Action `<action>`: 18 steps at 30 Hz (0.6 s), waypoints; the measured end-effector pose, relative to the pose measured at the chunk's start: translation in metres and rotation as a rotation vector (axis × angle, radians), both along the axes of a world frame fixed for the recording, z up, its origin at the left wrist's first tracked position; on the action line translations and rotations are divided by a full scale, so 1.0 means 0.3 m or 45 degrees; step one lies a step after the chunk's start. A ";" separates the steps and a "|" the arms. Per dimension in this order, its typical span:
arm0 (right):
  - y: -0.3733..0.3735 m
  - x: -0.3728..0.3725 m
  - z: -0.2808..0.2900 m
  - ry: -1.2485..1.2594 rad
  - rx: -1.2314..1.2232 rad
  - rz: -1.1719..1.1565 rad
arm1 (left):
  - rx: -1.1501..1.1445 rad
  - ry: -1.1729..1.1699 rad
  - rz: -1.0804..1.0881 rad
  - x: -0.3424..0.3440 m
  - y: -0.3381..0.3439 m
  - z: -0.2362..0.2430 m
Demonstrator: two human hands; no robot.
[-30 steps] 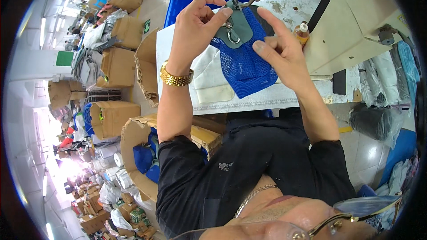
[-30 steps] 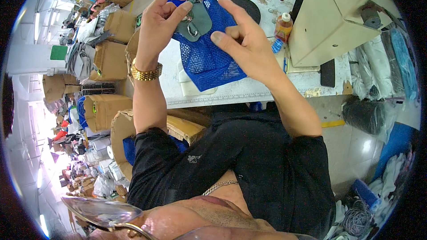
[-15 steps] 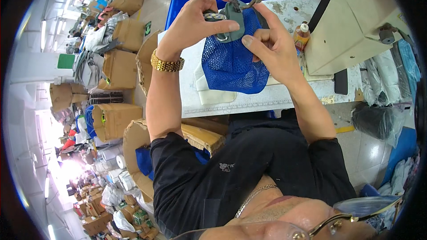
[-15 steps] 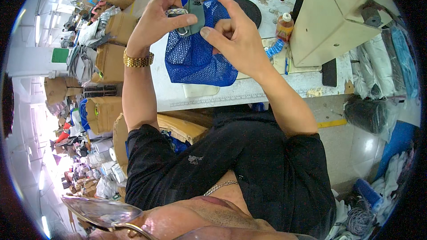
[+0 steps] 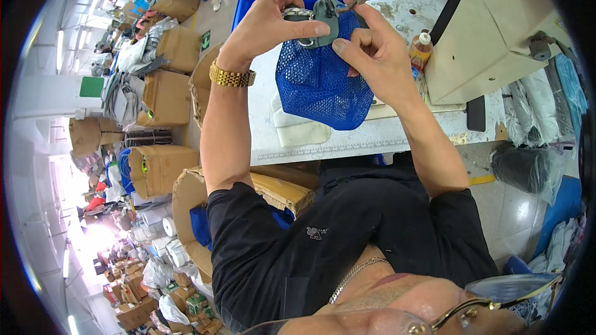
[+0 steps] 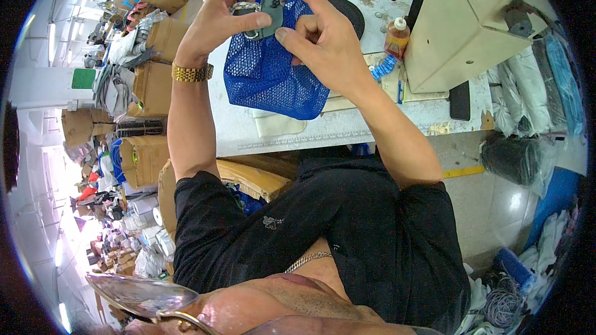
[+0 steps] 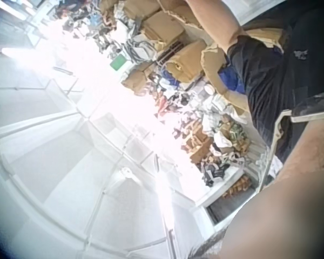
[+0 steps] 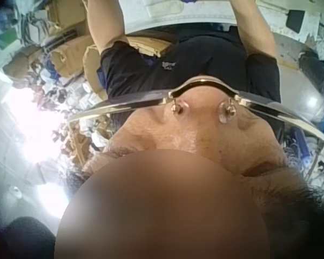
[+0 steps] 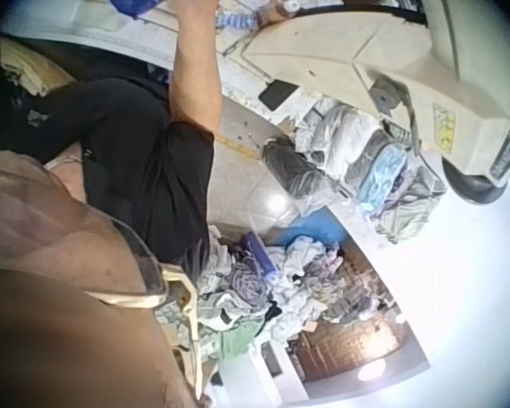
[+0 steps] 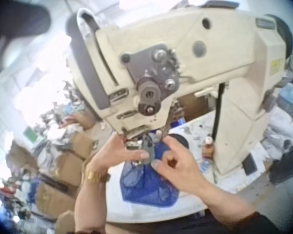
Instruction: Sewing together blue mesh fabric and teal synthetic pieces using an industrial sewing machine.
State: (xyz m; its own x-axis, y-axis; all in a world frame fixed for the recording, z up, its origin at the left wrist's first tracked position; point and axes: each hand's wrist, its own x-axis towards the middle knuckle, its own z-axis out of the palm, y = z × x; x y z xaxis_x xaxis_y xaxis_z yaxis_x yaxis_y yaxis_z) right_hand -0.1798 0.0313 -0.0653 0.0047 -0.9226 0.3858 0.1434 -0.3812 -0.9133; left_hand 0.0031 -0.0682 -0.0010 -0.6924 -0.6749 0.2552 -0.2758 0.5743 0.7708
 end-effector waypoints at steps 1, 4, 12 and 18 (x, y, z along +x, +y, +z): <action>-0.001 0.001 0.000 0.000 0.000 -0.002 | -0.017 0.018 -0.014 0.000 -0.004 -0.004; -0.003 0.003 -0.002 0.032 -0.003 -0.030 | -0.004 -0.033 -0.007 0.001 -0.012 0.007; -0.004 0.004 -0.006 0.006 -0.036 -0.013 | -0.040 -0.038 -0.116 0.008 -0.024 0.025; -0.026 -0.005 -0.011 0.002 -0.071 -0.058 | -0.085 -0.071 0.006 0.013 -0.029 0.011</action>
